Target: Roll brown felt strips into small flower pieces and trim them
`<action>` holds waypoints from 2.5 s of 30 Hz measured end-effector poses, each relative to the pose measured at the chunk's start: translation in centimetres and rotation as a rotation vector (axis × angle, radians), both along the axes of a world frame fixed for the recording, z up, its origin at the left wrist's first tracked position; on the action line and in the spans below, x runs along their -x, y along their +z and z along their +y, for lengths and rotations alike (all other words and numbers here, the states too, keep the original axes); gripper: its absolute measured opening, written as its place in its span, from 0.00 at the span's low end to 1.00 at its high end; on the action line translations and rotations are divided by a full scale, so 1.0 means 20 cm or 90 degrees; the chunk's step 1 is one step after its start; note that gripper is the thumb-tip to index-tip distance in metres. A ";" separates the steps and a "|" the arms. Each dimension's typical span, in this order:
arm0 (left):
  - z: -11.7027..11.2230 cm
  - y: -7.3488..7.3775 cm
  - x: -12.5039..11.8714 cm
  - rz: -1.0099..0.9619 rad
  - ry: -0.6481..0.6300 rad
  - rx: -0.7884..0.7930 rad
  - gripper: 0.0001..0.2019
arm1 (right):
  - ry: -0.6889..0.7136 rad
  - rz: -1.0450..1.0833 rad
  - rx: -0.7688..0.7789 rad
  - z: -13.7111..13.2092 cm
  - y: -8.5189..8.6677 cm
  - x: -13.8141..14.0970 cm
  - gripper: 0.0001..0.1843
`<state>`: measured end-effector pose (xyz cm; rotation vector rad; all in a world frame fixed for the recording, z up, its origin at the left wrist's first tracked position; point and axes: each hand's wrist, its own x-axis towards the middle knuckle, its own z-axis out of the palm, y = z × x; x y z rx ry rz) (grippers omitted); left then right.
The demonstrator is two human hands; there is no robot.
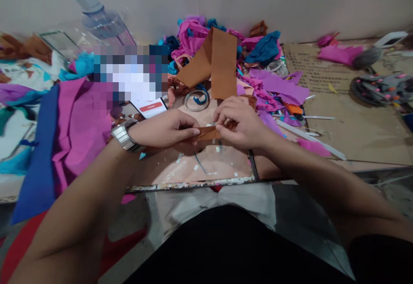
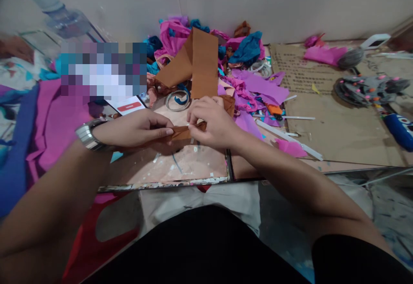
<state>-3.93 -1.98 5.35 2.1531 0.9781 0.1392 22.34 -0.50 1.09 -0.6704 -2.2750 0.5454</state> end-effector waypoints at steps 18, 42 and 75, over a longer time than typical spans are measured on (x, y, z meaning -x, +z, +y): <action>0.05 0.08 0.09 0.127 0.080 -0.011 0.15 | -0.036 0.023 -0.027 0.11 0.07 -0.13 0.07; -0.02 -0.01 -0.05 0.009 -0.030 -0.071 0.16 | 0.040 -0.096 0.039 -0.06 0.02 0.02 0.08; -0.05 -0.02 -0.07 -0.055 0.052 0.001 0.19 | -0.061 -0.083 -0.019 -0.08 0.00 0.04 0.09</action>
